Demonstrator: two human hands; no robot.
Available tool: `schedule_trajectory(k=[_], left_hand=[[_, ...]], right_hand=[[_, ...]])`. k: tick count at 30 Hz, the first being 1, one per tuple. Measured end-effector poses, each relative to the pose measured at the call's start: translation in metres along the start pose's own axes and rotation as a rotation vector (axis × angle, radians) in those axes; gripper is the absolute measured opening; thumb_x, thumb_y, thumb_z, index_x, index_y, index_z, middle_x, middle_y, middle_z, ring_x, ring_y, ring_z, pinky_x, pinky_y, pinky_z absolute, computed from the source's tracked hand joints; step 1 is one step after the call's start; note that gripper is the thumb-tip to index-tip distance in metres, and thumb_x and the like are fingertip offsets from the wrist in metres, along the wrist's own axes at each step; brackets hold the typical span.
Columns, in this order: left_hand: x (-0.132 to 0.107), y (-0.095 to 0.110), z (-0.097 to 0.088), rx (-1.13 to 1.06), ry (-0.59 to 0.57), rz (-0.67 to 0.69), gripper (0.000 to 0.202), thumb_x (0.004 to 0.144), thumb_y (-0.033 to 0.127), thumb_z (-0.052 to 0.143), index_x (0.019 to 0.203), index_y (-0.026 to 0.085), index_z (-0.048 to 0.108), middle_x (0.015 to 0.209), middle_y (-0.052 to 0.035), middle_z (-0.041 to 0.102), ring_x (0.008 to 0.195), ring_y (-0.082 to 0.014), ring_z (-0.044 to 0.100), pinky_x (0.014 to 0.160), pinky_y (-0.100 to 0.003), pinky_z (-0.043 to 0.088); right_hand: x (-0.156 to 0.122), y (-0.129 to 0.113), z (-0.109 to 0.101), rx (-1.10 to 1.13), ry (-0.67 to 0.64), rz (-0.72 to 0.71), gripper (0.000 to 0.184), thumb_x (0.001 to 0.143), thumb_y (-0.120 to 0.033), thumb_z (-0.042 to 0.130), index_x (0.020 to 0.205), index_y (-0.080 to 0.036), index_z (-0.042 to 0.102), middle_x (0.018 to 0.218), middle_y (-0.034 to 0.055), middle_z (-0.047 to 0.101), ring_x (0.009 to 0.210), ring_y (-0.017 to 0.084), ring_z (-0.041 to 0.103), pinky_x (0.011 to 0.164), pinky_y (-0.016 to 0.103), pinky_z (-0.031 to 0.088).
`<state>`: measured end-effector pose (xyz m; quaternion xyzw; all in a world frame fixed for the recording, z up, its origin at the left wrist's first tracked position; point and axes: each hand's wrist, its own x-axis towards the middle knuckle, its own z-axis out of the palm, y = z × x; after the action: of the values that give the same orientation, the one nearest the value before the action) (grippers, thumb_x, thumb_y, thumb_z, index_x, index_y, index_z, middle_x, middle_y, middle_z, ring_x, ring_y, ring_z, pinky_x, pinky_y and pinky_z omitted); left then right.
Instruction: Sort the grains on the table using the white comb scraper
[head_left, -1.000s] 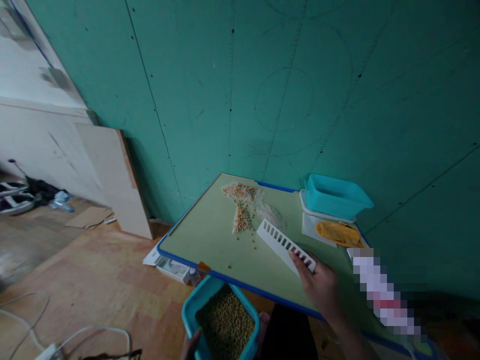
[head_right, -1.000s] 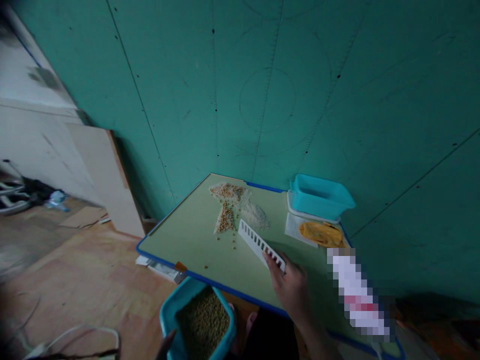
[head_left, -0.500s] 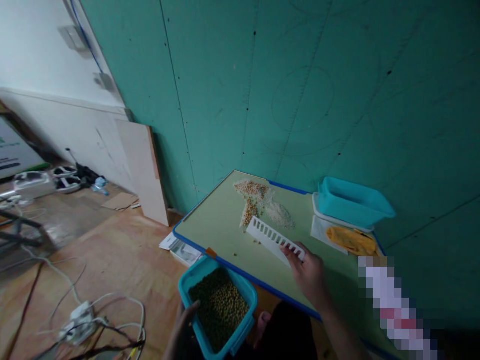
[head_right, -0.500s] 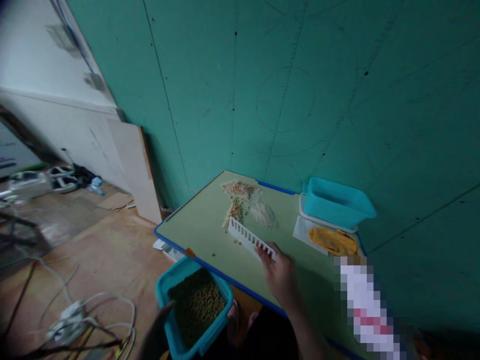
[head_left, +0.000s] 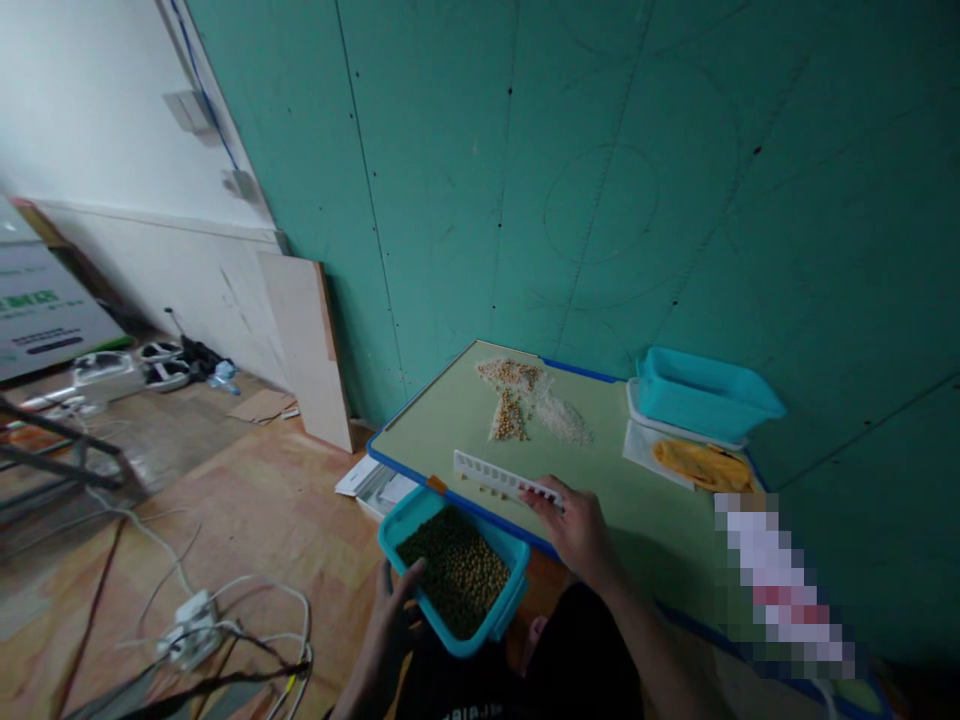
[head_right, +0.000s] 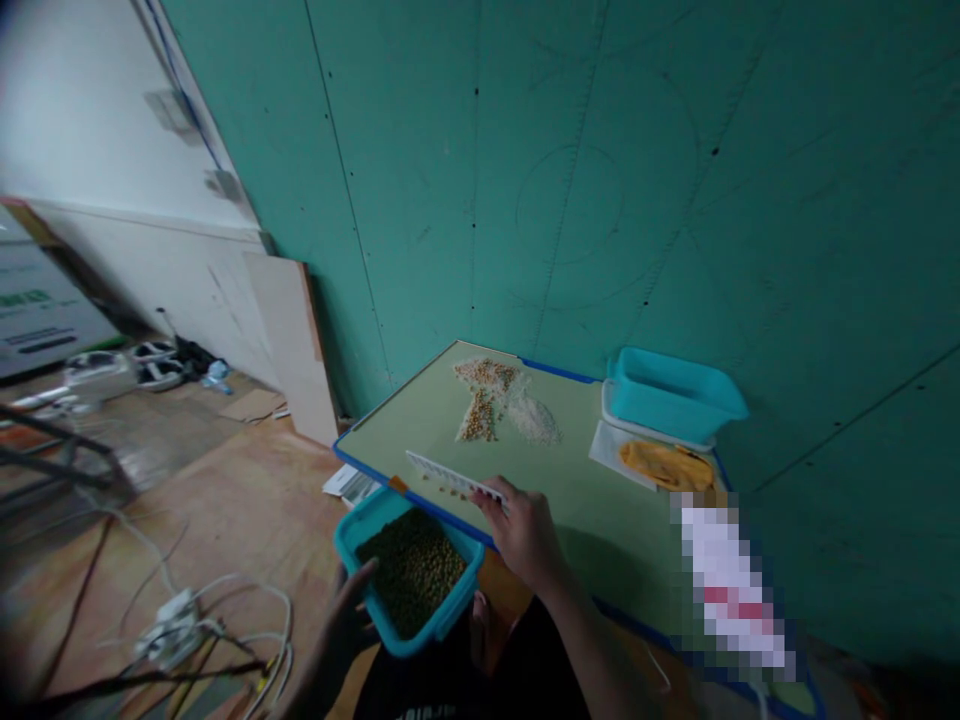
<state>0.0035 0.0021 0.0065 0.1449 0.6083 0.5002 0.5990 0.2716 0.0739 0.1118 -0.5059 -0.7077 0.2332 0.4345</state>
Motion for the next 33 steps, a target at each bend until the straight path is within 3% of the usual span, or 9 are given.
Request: schedule_trajectory(k=[5, 9, 15, 19, 25, 33], left_hand=[[-0.005, 0.004, 0.003, 0.027, -0.024, 0.011, 0.065, 0.095, 0.045, 0.081, 0.151, 0.033, 0.052, 0.107, -0.0075, 0.076, 0.086, -0.0258, 0.084, 0.076, -0.034, 0.066], [-0.005, 0.008, 0.005, 0.034, -0.045, -0.003, 0.068, 0.098, 0.045, 0.078, 0.156, 0.032, 0.046, 0.1, -0.005, 0.072, 0.075, -0.024, 0.081, 0.069, -0.035, 0.066], [-0.008, 0.01, 0.008, 0.025, -0.051, -0.004, 0.078, 0.097, 0.047, 0.077, 0.164, 0.027, 0.042, 0.086, -0.0017, 0.068, 0.061, -0.0223, 0.074, 0.062, -0.035, 0.065], [-0.007, 0.005, 0.01, -0.001, -0.053, -0.012, 0.077, 0.097, 0.046, 0.077, 0.163, 0.026, 0.044, 0.088, -0.0032, 0.069, 0.062, -0.0221, 0.075, 0.059, -0.032, 0.063], [-0.001, -0.006, 0.018, 0.027, -0.032, -0.071, 0.068, 0.099, 0.046, 0.077, 0.158, 0.03, 0.048, 0.086, -0.0013, 0.068, 0.061, -0.0209, 0.075, 0.057, -0.029, 0.061], [-0.004, -0.015, 0.02, 0.025, -0.057, -0.025, 0.057, 0.097, 0.043, 0.079, 0.149, 0.03, 0.058, 0.101, -0.0062, 0.075, 0.086, -0.0283, 0.085, 0.076, -0.037, 0.068]], right_hand=[[-0.015, -0.018, 0.008, 0.078, -0.016, -0.012, 0.041, 0.103, -0.057, 0.066, 0.092, -0.022, 0.085, 0.068, 0.0044, 0.079, 0.056, 0.02, 0.071, 0.057, 0.027, 0.051], [-0.004, -0.015, -0.002, 0.175, 0.019, 0.038, 0.039, 0.094, -0.058, 0.075, 0.086, -0.021, 0.086, 0.072, 0.0048, 0.081, 0.062, 0.022, 0.073, 0.06, 0.029, 0.054], [0.085, 0.015, -0.037, 0.29, 0.268, 0.124, 0.051, 0.065, -0.066, 0.092, 0.078, -0.018, 0.082, 0.078, 0.009, 0.083, 0.073, 0.027, 0.073, 0.067, 0.034, 0.057], [0.131, 0.037, -0.036, 0.346, 0.322, 0.234, 0.056, 0.054, -0.067, 0.096, 0.071, -0.017, 0.076, 0.066, 0.0048, 0.077, 0.065, 0.021, 0.066, 0.062, 0.031, 0.05], [0.131, 0.06, -0.02, 0.437, 0.3, 0.221, 0.053, 0.052, -0.063, 0.096, 0.07, -0.017, 0.077, 0.068, 0.0029, 0.077, 0.067, 0.02, 0.068, 0.067, 0.032, 0.052], [0.13, 0.053, -0.011, 0.429, 0.224, 0.217, 0.033, 0.061, -0.044, 0.095, 0.07, -0.016, 0.079, 0.072, 0.0037, 0.079, 0.071, 0.02, 0.069, 0.065, 0.028, 0.051]])
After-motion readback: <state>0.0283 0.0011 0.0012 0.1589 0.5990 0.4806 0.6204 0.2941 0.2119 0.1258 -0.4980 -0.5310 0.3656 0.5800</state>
